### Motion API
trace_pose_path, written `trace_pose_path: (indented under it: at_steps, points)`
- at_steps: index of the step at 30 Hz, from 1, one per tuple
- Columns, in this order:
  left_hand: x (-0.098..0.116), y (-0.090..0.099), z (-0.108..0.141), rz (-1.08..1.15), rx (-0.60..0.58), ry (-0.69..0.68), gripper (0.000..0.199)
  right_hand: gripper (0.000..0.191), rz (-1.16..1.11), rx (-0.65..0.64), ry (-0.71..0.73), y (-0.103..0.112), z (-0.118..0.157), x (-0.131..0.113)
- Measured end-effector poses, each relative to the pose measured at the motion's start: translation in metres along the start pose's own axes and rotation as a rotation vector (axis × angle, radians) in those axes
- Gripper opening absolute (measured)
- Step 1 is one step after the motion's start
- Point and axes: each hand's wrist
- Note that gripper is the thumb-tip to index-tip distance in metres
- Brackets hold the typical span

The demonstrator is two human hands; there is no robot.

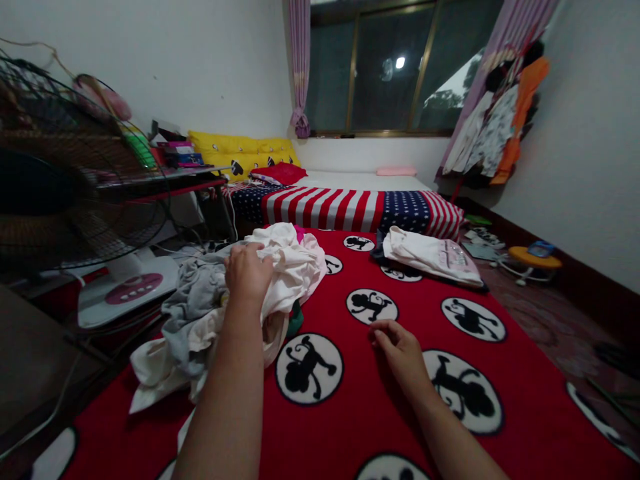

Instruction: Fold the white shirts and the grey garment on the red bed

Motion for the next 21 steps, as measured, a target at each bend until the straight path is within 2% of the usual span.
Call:
trace_pose_path:
  at_steps: [3,5,9,12,14,17,19,21]
  points:
    - [-0.008,-0.006,-0.001,-0.047,-0.179,-0.002,0.031,0.017,0.011,-0.013,0.002,0.001,0.001,0.0]
    - [-0.007,-0.008,0.0,-0.058,-0.245,-0.01,0.028,0.017,0.012,-0.02,0.001,0.001,0.001,0.0]
    - [-0.004,-0.008,-0.001,-0.042,-0.218,-0.011,0.029,0.017,-0.001,-0.025,-0.003,0.0,0.001,0.001]
    - [0.002,0.002,-0.002,0.125,-0.143,-0.03,0.021,0.017,-0.01,-0.023,-0.004,0.001,0.001,0.0]
    - [0.015,0.016,0.003,0.345,-0.095,-0.071,0.016,0.018,-0.017,-0.009,-0.011,0.001,0.003,-0.004]
    - [0.053,0.041,0.03,0.654,-0.017,-0.186,0.014,0.027,-0.085,-0.02,-0.017,-0.005,0.01,-0.014]
    - [0.083,0.054,0.06,0.88,-0.073,-0.33,0.018,0.04,-0.157,-0.051,-0.003,-0.016,0.014,-0.022]
    - [0.111,0.06,0.093,1.062,-0.215,-0.49,0.019,0.046,-0.189,0.004,0.011,-0.03,0.015,-0.028]
Point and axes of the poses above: each hand's wrist, its own z-axis away from the middle knuckle, its own y-axis out of the back of the hand, x = y × z, and after that the axes turned 12 degrees about -z, right-handed
